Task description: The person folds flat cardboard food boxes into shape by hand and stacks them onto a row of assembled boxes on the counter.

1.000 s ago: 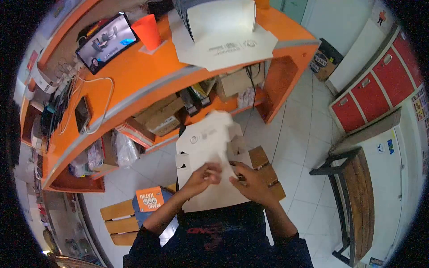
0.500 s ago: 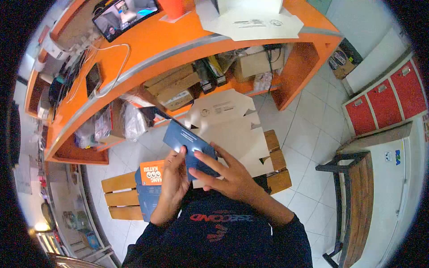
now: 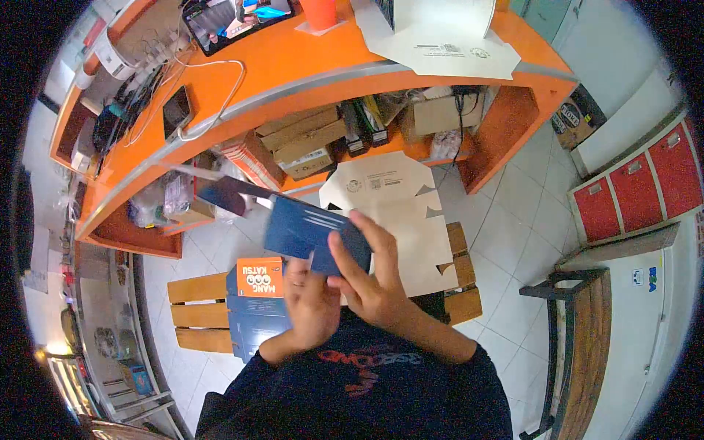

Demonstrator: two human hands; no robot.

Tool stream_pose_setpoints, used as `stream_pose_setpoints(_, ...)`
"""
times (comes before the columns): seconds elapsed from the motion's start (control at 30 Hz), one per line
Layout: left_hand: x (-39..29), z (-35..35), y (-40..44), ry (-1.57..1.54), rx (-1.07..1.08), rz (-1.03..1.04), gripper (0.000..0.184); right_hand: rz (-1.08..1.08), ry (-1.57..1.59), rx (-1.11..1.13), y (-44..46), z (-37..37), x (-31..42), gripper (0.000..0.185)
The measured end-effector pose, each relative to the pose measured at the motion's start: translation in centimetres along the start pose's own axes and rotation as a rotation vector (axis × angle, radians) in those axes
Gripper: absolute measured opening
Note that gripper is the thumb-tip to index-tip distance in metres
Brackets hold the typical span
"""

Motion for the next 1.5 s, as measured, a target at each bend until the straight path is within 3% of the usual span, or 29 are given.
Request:
stream_pose_setpoints(0.13,1.5,-0.1,-0.5,0.066,0.097,-0.011,0.037,0.212,-0.078,-0.080,-0.7,0.8,0.3,0.050)
stream_pose_setpoints(0.17,0.5,0.1,-0.2,0.023,0.146,0.103,0.039,0.201,0.001,-0.065,-0.7,1.1,0.3,0.049)
stream_pose_setpoints(0.27,-0.6,-2.3,0.7,0.484,0.091,-0.049,0.027,0.265,0.398,0.088,-0.3,0.1,-1.7,0.044)
stream_pose_setpoints(0.3,-1.1,-2.7,1.1,0.653,0.184,-0.137,0.026,0.297,0.386,0.085,0.5,-0.8,-2.5,0.040)
stream_pose_setpoints(0.43,-0.6,-3.3,0.6,0.790,0.659,-0.210,0.022,0.290,0.205,0.181,3.5,-1.7,-5.3,0.028)
stream_pose_setpoints(0.53,1.1,-4.5,0.5,0.759,0.657,-0.311,0.025,0.276,0.239,0.364,2.5,0.7,-7.7,0.021)
stream_pose_setpoints(0.6,2.5,-5.5,0.9,0.676,0.488,-0.371,0.023,0.271,0.252,0.434,1.7,1.9,-7.8,0.017)
stream_pose_setpoints(0.63,3.1,-6.1,1.0,0.634,0.404,-0.403,0.022,0.201,0.230,0.427,1.2,2.3,-7.5,0.015)
stream_pose_setpoints(0.73,4.9,-7.1,1.6,0.478,0.362,-0.492,0.028,0.276,0.248,0.425,0.7,2.7,-7.4,0.014)
stream_pose_setpoints(0.87,5.6,-7.2,1.6,0.497,0.379,-0.489,0.027,0.357,0.192,0.380,0.0,2.8,-7.6,0.012)
stream_pose_setpoints(1.0,5.8,-7.1,1.7,0.483,0.400,-0.507,0.025,0.293,0.141,0.632,-1.2,2.9,-6.4,0.013)
stream_pose_setpoints(1.03,5.4,-6.7,1.7,0.492,0.397,-0.467,0.024,0.441,0.210,0.680,-1.7,3.1,-7.3,0.015)
stream_pose_setpoints(1.17,5.5,-5.8,2.0,0.477,0.407,-0.405,0.025,0.396,0.130,0.643,-1.4,2.2,-7.2,0.015)
stream_pose_setpoints(1.27,5.1,-5.6,2.2,0.610,0.428,-0.392,0.037,0.275,0.130,0.620,-1.8,1.8,-7.0,0.017)
stream_pose_setpoints(1.33,5.1,-6.4,2.6,0.496,0.345,-0.287,0.058,0.213,0.178,0.507,-1.2,1.1,-7.3,0.022)
stream_pose_setpoints(1.37,4.9,-6.7,2.9,0.439,0.304,-0.231,0.069,0.325,0.208,0.437,-1.1,0.0,-8.4,0.023)
stream_pose_setpoints(1.43,2.2,-6.7,3.7,0.355,0.256,0.089,0.093,0.543,0.267,0.293,-1.2,-3.8,-11.0,0.024)
stream_pose_setpoints(1.5,-0.2,-7.1,4.1,0.599,0.386,0.401,0.118,0.869,0.777,-0.042,-1.3,-7.7,-13.0,0.025)
Point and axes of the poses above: each hand's wrist, its own y-axis towards the middle knuckle, its own z-axis out of the palm, x = y × z, the point moved 6 cm from there along y, towards the middle knuckle, and after that the axes turned 5 degrees about y, right-handed, at the moved point
